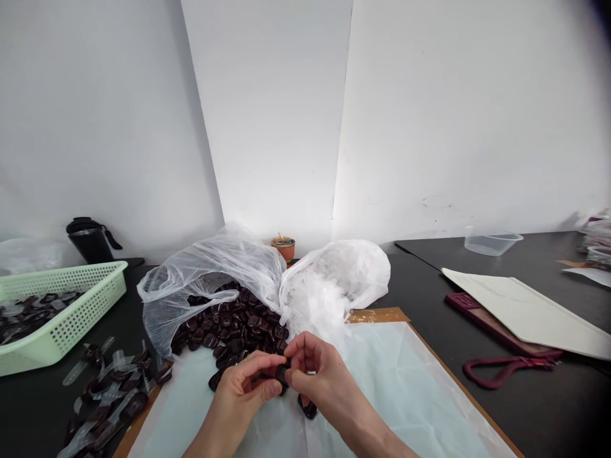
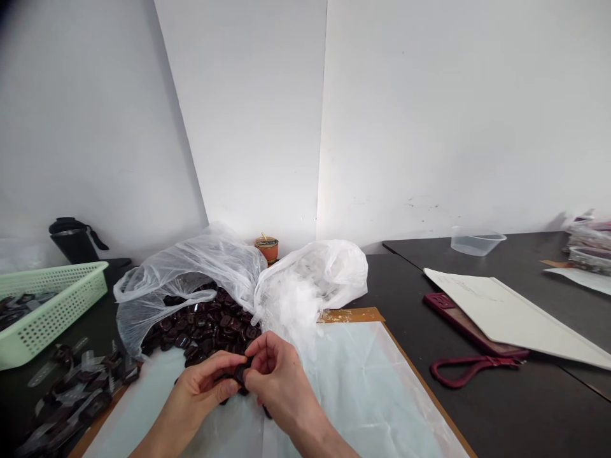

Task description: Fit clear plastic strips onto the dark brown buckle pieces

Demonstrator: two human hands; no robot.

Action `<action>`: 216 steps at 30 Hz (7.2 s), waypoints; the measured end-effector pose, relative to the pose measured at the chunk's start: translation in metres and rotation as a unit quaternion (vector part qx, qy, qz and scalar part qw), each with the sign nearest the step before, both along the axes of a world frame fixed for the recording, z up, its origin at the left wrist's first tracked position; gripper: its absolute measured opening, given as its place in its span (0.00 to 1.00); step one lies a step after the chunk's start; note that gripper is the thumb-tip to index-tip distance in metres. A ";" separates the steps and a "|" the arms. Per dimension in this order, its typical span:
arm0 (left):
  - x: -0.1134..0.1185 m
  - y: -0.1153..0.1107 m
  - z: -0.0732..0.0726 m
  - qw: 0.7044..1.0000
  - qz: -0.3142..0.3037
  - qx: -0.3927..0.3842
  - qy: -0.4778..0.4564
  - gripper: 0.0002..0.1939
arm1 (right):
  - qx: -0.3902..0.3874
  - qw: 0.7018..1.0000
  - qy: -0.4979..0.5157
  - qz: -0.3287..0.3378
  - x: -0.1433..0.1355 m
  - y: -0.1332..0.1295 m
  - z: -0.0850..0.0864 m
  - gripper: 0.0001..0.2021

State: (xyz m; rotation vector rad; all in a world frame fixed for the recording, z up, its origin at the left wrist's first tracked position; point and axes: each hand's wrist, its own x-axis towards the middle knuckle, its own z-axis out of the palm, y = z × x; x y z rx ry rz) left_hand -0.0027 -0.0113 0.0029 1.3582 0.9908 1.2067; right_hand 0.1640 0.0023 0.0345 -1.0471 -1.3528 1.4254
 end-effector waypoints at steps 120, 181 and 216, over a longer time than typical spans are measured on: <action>-0.025 0.009 0.025 0.915 0.212 -0.154 -0.306 0.07 | 0.259 0.852 -0.455 -0.018 0.050 0.025 0.009 0.08; -0.014 -0.004 0.028 0.930 0.033 -0.237 -0.279 0.14 | 0.075 0.997 -0.019 0.002 0.007 -0.003 0.010 0.10; -0.010 -0.001 0.017 0.994 0.037 -0.066 -0.080 0.13 | 0.041 0.996 0.068 0.038 0.002 -0.002 -0.006 0.06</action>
